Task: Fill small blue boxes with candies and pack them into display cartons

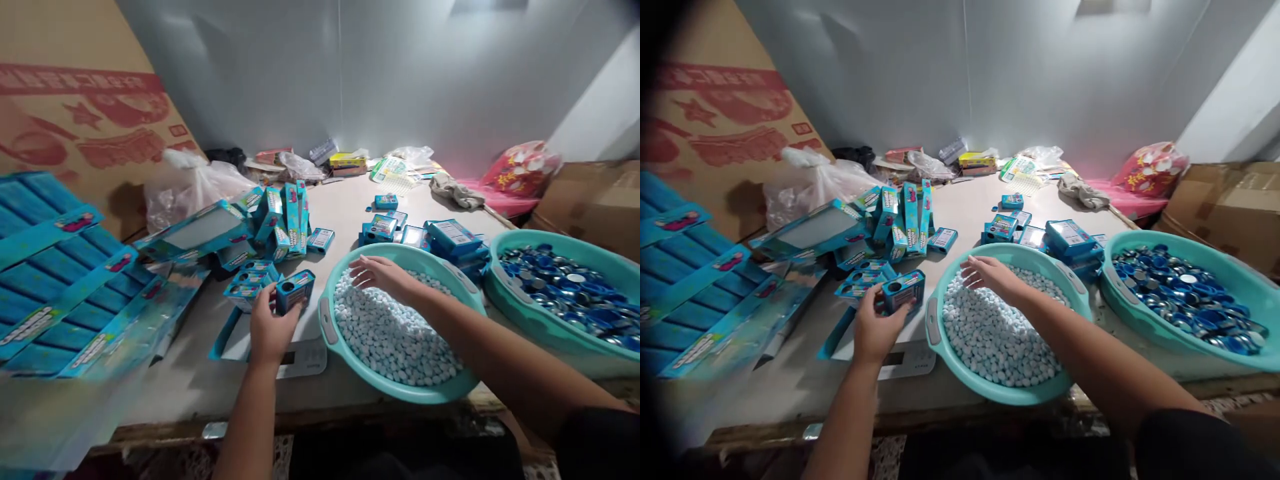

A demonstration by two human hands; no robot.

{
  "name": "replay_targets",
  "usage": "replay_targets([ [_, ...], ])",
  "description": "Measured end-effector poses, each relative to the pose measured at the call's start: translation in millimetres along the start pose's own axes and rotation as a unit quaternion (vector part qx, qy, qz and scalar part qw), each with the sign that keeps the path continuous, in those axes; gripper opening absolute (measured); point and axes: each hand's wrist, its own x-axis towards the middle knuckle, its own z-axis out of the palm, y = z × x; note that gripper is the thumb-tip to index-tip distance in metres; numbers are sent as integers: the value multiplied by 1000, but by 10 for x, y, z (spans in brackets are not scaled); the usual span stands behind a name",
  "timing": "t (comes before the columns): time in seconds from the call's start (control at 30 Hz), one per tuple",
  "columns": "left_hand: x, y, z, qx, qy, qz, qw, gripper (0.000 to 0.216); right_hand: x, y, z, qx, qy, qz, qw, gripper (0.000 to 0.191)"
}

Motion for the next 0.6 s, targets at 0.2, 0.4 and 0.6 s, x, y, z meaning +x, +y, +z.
replay_targets([
  [0.2,260,760,24,153,-91,382,907,41,-74,-169,19,310,-53,115,942,54],
  [0.4,321,793,204,198,-80,445,870,42,-12,-142,-43,250,-2,101,963,58],
  [0.6,149,550,105,80,29,265,960,45,2,-89,-100,13,51,32,998,66],
])
